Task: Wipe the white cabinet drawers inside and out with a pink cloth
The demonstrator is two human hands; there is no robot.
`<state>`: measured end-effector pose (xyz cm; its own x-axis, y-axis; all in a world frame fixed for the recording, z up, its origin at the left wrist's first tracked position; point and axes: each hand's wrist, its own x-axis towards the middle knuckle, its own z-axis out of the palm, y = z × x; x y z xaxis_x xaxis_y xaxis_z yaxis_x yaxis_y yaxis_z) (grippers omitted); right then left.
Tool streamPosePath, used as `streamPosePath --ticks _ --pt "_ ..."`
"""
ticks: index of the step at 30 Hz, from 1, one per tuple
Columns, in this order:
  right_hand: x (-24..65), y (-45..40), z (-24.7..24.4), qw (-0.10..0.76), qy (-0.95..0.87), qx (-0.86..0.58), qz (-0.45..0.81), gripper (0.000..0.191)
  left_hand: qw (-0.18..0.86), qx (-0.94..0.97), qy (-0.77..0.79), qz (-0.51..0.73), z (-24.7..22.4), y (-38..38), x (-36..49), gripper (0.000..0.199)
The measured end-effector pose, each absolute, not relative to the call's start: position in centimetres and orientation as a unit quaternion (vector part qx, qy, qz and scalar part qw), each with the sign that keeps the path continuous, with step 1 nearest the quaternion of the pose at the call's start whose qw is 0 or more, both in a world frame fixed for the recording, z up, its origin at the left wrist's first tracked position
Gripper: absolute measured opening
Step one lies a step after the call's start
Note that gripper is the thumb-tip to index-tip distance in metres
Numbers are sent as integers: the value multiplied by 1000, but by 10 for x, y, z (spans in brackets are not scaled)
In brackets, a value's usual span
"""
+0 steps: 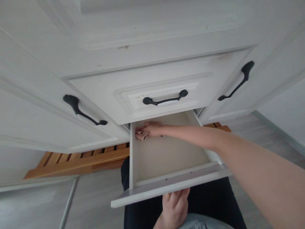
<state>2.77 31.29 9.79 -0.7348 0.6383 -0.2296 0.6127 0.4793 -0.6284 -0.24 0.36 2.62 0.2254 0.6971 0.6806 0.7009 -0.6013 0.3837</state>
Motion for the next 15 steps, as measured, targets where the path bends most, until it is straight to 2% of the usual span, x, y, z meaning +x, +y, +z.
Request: streamPosePath --ticks 3,7,11,13,15 --pt "39 270 92 -68 -901 -243 353 41 5 -778 -447 -442 25 5 -1 38" --pt "46 213 87 -166 -829 -168 508 34 3 -786 -451 -422 28 4 -2 38" --pt "55 201 95 -216 -738 -203 606 30 -7 -793 -453 -407 35 3 -6 39" --pt "63 211 105 -229 -728 -223 606 25 -9 -790 -453 -413 37 3 -6 39" --pt "73 228 115 -192 -766 -240 565 16 -11 -784 -454 -422 36 4 -6 38"
